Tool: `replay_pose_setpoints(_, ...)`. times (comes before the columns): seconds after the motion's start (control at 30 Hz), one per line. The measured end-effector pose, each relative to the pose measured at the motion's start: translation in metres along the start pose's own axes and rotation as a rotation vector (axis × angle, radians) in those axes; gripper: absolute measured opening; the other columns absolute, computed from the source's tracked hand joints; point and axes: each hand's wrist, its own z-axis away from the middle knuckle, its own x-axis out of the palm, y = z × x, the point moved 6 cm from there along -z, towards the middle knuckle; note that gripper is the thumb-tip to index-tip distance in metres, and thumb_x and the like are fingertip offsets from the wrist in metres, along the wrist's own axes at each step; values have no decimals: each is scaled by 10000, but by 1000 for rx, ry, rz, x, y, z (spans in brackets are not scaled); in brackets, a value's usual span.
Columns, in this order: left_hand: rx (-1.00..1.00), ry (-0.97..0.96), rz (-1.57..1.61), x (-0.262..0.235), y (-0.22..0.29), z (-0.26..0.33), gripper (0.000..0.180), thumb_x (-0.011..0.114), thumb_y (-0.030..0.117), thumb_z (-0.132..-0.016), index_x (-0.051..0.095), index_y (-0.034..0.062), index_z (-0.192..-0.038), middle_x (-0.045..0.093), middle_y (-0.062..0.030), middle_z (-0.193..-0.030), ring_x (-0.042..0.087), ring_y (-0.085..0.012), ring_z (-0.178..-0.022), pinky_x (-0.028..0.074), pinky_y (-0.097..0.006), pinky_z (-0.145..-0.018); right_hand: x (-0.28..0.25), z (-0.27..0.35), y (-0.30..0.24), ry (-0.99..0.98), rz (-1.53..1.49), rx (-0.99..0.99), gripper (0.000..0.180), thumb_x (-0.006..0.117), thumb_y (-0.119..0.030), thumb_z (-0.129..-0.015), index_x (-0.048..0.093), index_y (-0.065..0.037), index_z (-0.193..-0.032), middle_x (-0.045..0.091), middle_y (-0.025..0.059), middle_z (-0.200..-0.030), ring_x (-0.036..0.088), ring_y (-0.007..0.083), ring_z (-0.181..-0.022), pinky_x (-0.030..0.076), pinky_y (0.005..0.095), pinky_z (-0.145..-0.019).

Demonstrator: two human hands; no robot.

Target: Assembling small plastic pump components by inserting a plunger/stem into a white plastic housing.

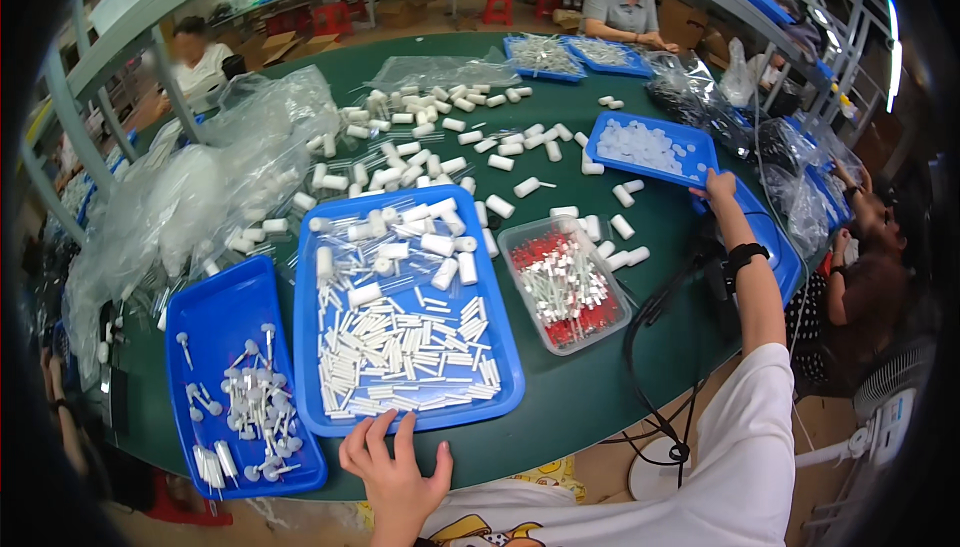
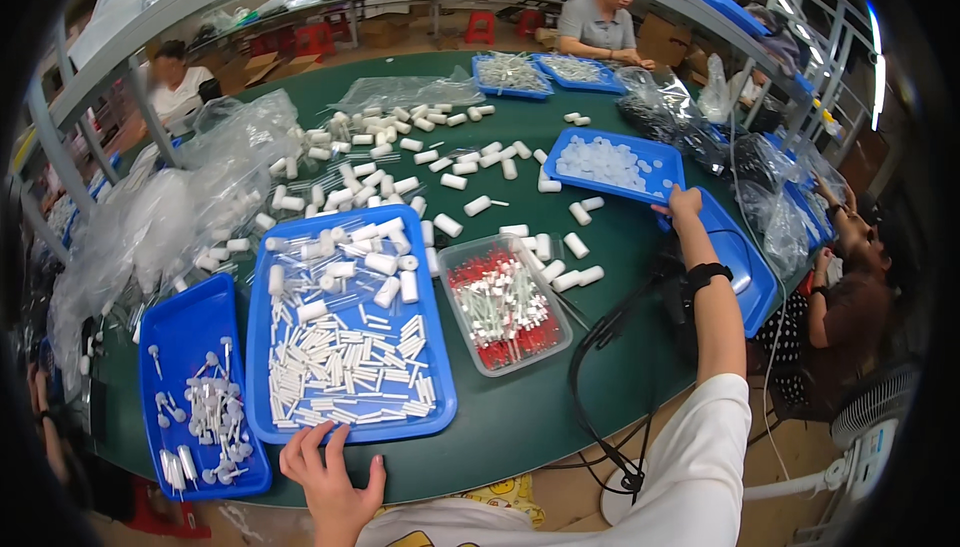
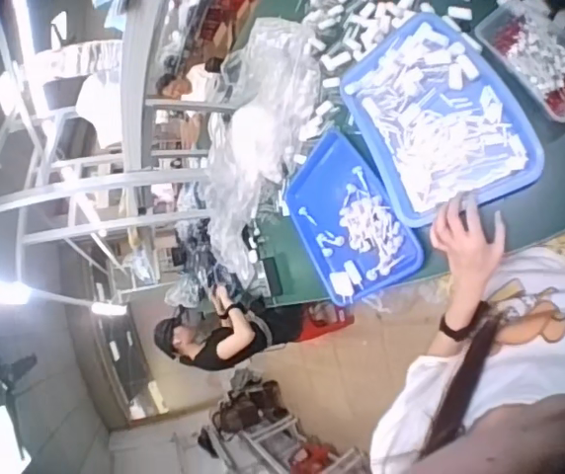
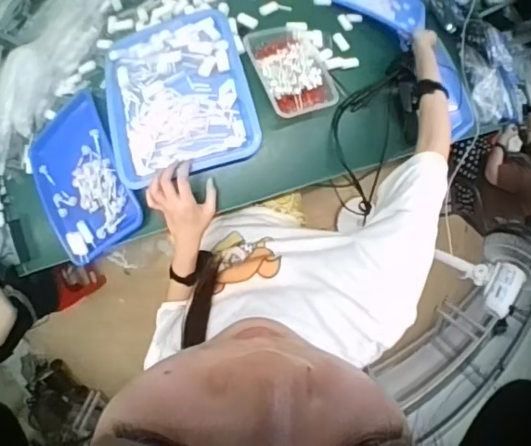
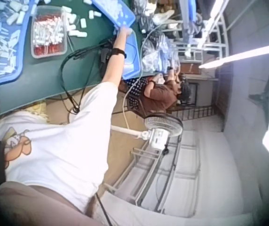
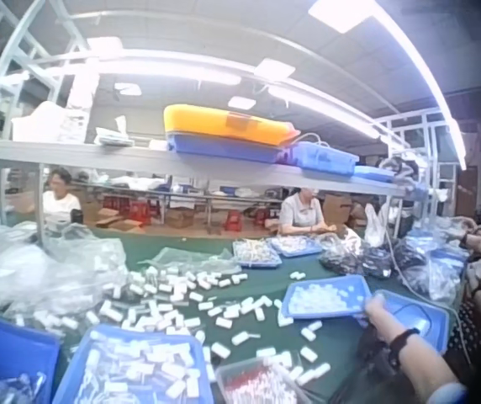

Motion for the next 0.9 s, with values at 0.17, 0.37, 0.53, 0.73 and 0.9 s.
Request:
replay_pose_setpoints(0.17,7,5,9,-2,0,0,463,699,238,-661,562,54,-1064,492,-108,-1130,388,-319,-1097,239,-482,-938,48,15,6,-230,-17,98,360,525,-108,-907,396,148,-1124,487,210,-1103,631,341,-833,622,415,-572)
replay_pose_setpoints(0.37,5,15,35,-4,-5,2,464,714,254,-658,582,75,-1066,506,-82,-1099,404,-293,-1074,245,-457,-911,65,60,-23,-395,362,43,406,587,-85,-849,397,113,-1147,463,216,-1154,596,374,-905,597,527,-596)
replay_pose_setpoints(0.53,29,67,36,-8,-6,15,434,771,348,-596,654,136,-956,516,4,-839,432,-198,-895,229,-436,-838,111,160,-106,-369,1055,-857,480,618,-283,-807,515,64,-1121,535,287,-1119,563,393,-1010,468,454,-857)
replay_pose_setpoints(0.73,89,79,22,-6,-5,15,442,781,464,-604,667,141,-883,512,30,-801,454,-158,-838,214,-439,-850,276,293,-141,-1102,856,-815,683,506,-542,-854,452,-28,-1300,498,234,-1271,480,335,-1185,374,375,-987)
replay_pose_setpoints(0.9,60,80,-23,-10,-10,17,424,746,511,-656,665,158,-878,520,52,-771,482,-121,-785,228,-396,-843,376,395,-170,-1288,977,-707,765,404,-637,-847,332,-104,-1391,333,216,-1412,418,345,-1245,393,424,-977)
